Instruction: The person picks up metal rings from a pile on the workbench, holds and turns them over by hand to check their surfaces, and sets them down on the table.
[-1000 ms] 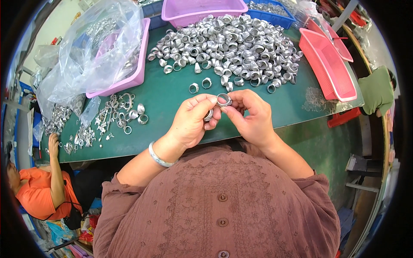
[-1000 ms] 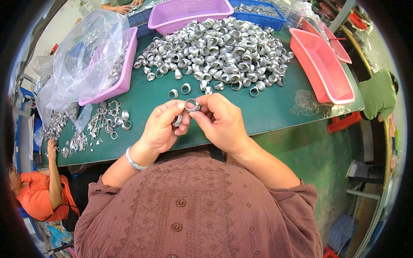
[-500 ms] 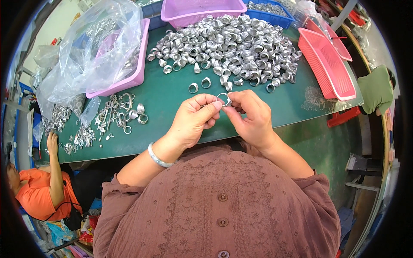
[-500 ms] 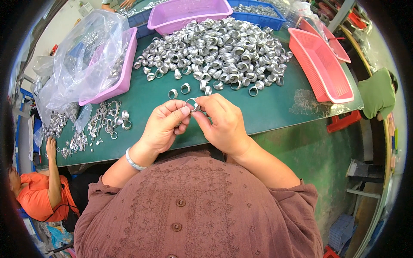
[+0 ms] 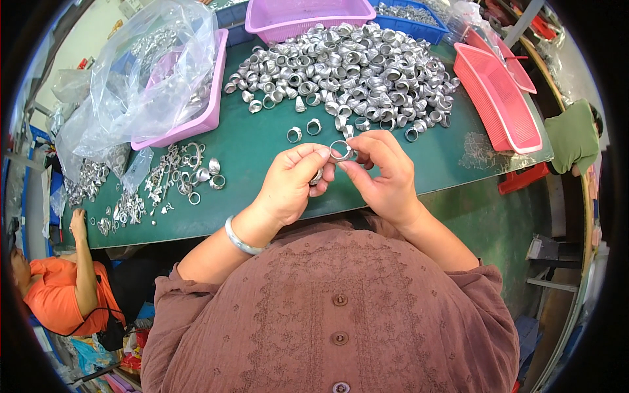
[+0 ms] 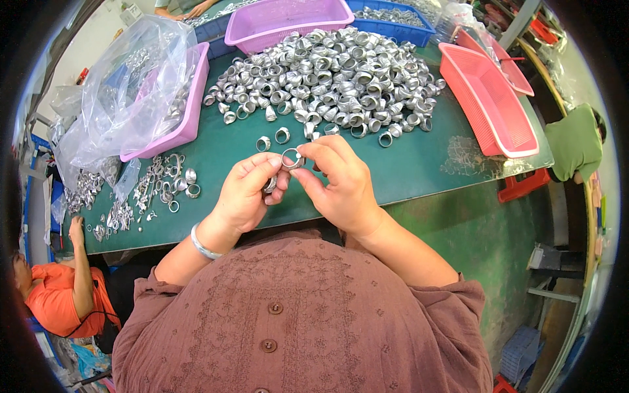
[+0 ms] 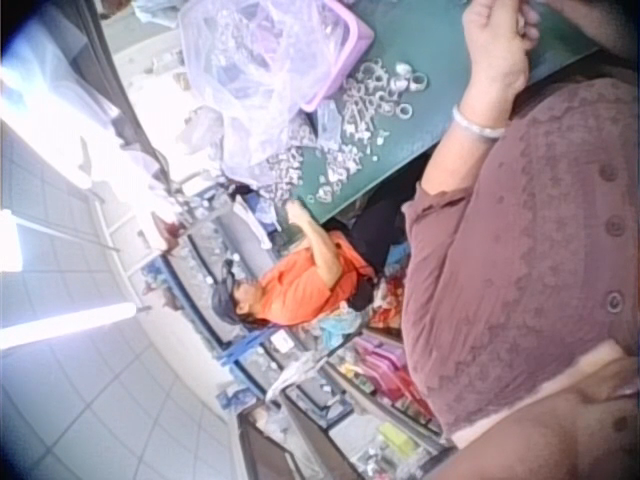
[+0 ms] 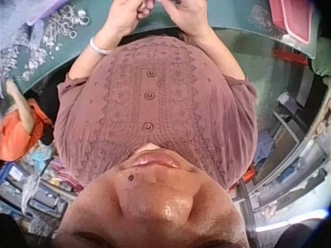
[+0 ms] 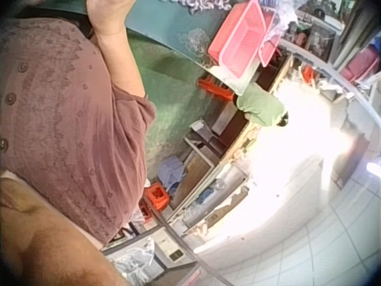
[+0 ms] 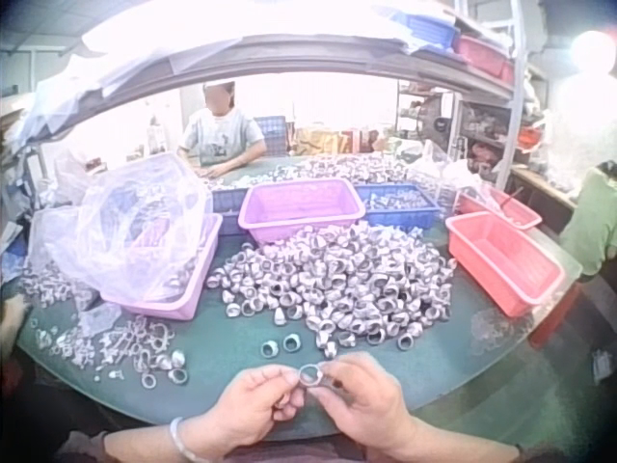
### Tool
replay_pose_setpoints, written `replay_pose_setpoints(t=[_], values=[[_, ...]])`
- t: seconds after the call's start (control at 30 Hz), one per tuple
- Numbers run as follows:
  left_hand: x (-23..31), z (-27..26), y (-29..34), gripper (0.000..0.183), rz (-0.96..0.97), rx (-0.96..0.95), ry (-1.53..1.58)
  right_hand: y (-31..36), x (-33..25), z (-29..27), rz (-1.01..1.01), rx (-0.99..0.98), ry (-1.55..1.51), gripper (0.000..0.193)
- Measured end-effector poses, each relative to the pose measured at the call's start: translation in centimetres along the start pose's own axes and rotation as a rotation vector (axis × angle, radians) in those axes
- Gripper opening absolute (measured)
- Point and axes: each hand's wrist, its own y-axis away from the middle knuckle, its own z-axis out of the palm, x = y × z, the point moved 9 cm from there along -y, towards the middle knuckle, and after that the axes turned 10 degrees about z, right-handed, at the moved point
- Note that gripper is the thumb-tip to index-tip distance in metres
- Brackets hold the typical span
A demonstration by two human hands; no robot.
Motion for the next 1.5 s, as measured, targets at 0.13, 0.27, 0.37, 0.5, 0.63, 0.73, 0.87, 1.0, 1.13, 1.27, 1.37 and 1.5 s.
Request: replay_pose_setpoints(t=[0.13,0.27,0.37,0.5,0.63,0.73,0.87,1.0,1.13,1.27,1.37,1.5], values=[[-0.5,0.2,-0.1,0.019,-0.053,-0.026,0.077,0.0,0.6,0.2,0.051,-0.018,-0.116,0.029],[-0.6,0.2,0.0,0.019,-0.066,-0.030,0.081,0.0,0.6,0.2,0.034,-0.030,-0.113,0.029],[-0.5,0.4,0.0,0.020,-0.057,-0.049,0.093,0.1,0.3,0.2,-0.013,-0.028,-0.098,0.029],[-0.5,0.5,0.0,0.020,-0.048,-0.073,0.114,0.3,0.0,0.1,-0.062,-0.016,-0.082,0.031],[-0.6,0.5,0.1,0.020,-0.051,-0.072,0.119,0.4,-0.4,0.1,-0.092,-0.007,-0.051,0.033],[-0.7,0.5,0.1,0.020,-0.055,-0.068,0.121,0.4,-0.7,0.1,-0.108,-0.001,-0.047,0.033],[-0.7,0.5,0.2,0.020,-0.053,-0.085,0.135,0.5,-0.6,0.2,-0.091,-0.009,-0.053,0.033],[-1.0,0.4,0.2,0.023,-0.092,-0.053,0.160,0.6,-0.7,0.3,-0.106,-0.019,-0.049,0.033],[-1.1,0.5,0.3,0.022,-0.116,-0.059,0.177,0.6,-0.1,0.5,-0.058,-0.024,-0.062,0.035],[-1.1,0.4,0.4,0.020,-0.111,-0.065,0.155,0.5,-0.3,0.6,-0.064,-0.041,-0.046,0.037],[-1.8,-0.2,0.3,0.017,-0.163,-0.024,0.245,0.5,0.2,1.2,-0.029,-0.097,-0.075,0.039],[-1.9,-0.1,0.4,0.016,-0.196,-0.041,0.348,0.4,0.1,1.6,-0.060,-0.117,-0.056,0.038]])
